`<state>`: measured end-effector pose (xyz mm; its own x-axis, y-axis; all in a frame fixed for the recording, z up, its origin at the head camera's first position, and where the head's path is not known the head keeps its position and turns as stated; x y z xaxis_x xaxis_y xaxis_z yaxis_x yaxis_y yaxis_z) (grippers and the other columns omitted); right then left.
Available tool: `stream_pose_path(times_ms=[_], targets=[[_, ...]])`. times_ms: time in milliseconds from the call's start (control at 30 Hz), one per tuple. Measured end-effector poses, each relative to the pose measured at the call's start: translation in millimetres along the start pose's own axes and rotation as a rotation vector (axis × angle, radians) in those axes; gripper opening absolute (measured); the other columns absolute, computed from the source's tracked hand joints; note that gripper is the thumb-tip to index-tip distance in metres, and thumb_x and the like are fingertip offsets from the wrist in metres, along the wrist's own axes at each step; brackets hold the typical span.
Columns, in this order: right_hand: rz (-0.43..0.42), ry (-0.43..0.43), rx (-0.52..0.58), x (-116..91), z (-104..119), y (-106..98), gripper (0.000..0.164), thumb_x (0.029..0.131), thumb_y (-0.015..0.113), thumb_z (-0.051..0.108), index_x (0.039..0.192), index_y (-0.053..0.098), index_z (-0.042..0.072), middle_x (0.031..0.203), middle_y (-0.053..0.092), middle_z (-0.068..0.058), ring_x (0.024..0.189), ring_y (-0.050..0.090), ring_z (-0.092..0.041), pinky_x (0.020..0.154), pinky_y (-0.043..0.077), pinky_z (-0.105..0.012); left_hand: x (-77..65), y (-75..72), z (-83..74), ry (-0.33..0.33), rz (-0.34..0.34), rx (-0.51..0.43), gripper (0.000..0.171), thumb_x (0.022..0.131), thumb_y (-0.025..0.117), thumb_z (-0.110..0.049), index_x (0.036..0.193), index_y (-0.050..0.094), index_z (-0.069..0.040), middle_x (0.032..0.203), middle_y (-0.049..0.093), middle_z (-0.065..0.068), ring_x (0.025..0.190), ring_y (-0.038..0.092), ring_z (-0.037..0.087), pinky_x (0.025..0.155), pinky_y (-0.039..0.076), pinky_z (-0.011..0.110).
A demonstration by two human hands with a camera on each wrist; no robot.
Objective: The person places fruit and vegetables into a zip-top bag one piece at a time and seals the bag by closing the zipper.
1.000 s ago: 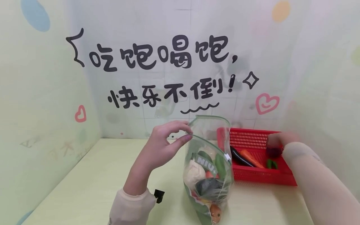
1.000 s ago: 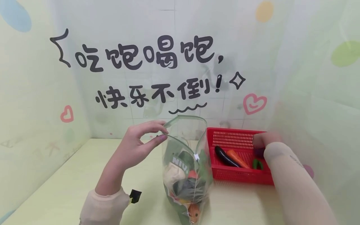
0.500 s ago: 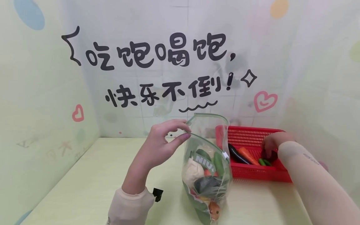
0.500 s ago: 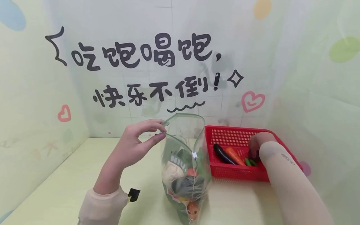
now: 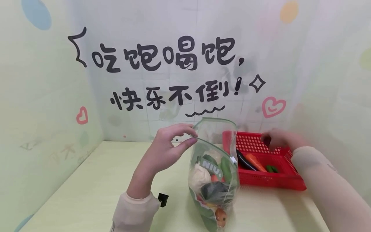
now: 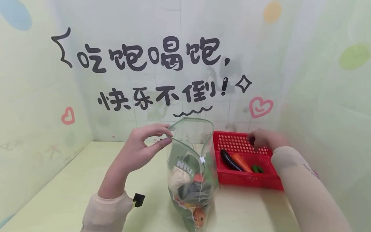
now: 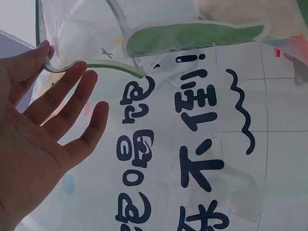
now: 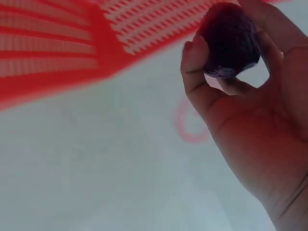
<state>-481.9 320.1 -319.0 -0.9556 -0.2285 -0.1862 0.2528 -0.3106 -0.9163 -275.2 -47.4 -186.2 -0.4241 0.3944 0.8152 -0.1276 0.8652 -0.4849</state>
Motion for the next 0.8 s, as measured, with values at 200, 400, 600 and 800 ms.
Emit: stream_pose_path(times_ms=[200,400,600,800], targets=[[-0.403,-0.362,-0.101,-59.0,98.9,-60.4,0.056,0.084,0.074,0.016,0.135,0.052,0.014,0.114,0.056,-0.017,0.101,0.05,-0.036,0.072,0.055,-0.047,-2.1,6.4,-0.6,-0.009,0.026,-0.001,0.01,0.087,0.071,-0.009,0.095,0.071,-0.014,0.1,0.069,-0.005,0.11,0.058,0.011,0.087,0.052,0.035],[-0.779,-0.518,0.066,-176.7,184.5,-79.3,0.06,0.085,0.074,0.016,0.139,0.05,0.028,0.121,0.053,-0.011,0.099,0.054,-0.027,0.075,0.056,-0.026,-5.5,3.7,-1.3,-0.004,0.022,0.0,0.011,0.087,0.07,-0.006,0.095,0.07,-0.013,0.103,0.068,-0.002,0.104,0.059,0.009,0.087,0.051,0.035],[-0.992,-0.749,0.34,-261.9,228.1,-50.0,0.069,0.069,0.072,-0.02,0.132,0.056,0.004,0.135,0.043,-0.01,0.116,0.046,-0.023,0.08,0.049,-0.011,-1.3,3.8,-5.6,0.027,0.02,-0.012,0.01,0.088,0.069,-0.005,0.095,0.07,-0.012,0.102,0.068,-0.002,0.103,0.06,0.009,0.087,0.051,0.034],[-1.084,-0.837,0.323,-280.4,270.7,-42.9,0.061,0.069,0.072,-0.021,0.126,0.056,-0.006,0.128,0.048,-0.021,0.113,0.049,-0.022,0.086,0.048,-0.012,0.4,5.1,-10.8,0.032,0.03,-0.006,0.01,0.087,0.07,-0.008,0.096,0.07,-0.012,0.102,0.068,-0.003,0.107,0.059,0.011,0.091,0.05,0.034]])
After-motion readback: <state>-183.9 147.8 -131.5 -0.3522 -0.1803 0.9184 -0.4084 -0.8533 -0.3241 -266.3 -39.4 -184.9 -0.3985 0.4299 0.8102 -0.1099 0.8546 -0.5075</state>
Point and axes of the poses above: each hand's wrist, its own x-axis towards the middle knuckle, its own y-axis out of the palm, z = x × y, the point moved 10 cm from there along x, towards the middle knuckle
